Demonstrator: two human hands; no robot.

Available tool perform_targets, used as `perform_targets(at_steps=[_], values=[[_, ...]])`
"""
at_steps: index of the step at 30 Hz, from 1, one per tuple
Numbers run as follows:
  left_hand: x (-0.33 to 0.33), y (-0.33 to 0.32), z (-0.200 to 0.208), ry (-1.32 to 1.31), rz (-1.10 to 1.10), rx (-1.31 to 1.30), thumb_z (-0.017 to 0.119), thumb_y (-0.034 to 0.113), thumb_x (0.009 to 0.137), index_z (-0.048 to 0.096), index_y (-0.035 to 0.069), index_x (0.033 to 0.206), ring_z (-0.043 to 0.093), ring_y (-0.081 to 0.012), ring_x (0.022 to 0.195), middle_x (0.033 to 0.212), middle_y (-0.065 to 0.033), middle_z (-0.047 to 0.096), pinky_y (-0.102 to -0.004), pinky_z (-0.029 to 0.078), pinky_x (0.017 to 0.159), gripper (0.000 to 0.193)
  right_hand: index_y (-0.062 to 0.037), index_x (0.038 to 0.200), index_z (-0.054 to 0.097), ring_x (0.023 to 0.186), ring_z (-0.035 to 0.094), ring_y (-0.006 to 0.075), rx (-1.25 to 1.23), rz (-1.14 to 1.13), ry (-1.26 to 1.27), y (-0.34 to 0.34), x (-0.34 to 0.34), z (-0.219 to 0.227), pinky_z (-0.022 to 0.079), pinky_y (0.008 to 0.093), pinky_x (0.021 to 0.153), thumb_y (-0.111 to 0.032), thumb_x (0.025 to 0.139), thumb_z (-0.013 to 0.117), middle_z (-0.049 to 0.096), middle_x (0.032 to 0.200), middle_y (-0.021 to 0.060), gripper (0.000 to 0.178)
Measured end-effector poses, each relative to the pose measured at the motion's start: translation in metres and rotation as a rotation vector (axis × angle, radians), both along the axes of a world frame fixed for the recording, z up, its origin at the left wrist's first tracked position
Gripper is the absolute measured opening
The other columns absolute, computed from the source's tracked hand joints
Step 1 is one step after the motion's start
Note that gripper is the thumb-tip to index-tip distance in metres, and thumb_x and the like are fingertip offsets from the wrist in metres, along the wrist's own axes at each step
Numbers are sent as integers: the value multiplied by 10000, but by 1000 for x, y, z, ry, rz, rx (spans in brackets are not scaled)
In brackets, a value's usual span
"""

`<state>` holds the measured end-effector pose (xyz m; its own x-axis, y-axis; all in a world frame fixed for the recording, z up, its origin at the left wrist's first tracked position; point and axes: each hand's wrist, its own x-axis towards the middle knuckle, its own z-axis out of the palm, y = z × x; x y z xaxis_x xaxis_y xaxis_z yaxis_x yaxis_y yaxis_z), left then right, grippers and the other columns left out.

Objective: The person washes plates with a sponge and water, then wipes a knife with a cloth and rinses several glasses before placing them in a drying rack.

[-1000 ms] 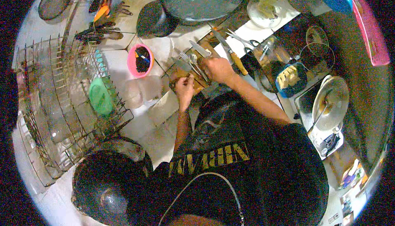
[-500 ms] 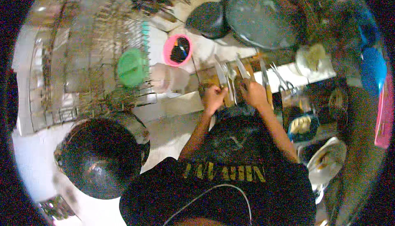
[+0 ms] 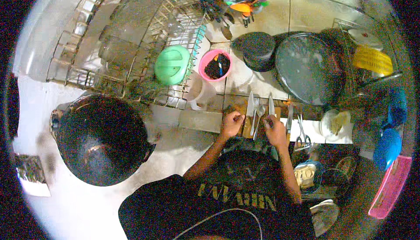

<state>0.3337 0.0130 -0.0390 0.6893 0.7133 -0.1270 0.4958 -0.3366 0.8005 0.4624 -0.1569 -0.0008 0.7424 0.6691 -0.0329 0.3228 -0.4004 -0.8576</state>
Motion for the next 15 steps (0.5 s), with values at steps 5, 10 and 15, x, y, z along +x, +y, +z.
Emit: perform_targets(at_steps=[5, 10, 15], values=[[-1, -1, 13, -241, 20, 8, 634, 174, 814, 581, 28, 742, 505, -119, 559, 621, -51, 567, -281, 398, 518, 171, 11, 901, 585, 672, 593, 201, 66, 51, 109, 6, -2, 12, 459, 318, 644, -117, 836, 596, 591, 696, 133, 144], [-13, -2, 23, -252, 25, -15, 631, 157, 816, 567, 21, 742, 492, -106, 581, 623, -33, 539, -276, 396, 531, 168, 23, 898, 595, 673, 588, 208, 244, 101, -89, 87, 19, 60, 455, 321, 631, -113, 840, 583, 599, 762, 147, 148], [-39, -8, 63, -191, 112, -237, 598, 204, 864, 591, 16, 814, 508, -83, 609, 648, -14, 557, -247, 415, 565, 195, 8, 913, 584, 758, 599, 315, 668, 252, -327, 281, 42, 197, 467, 378, 675, -150, 815, 596, 592, 833, 186, 186]])
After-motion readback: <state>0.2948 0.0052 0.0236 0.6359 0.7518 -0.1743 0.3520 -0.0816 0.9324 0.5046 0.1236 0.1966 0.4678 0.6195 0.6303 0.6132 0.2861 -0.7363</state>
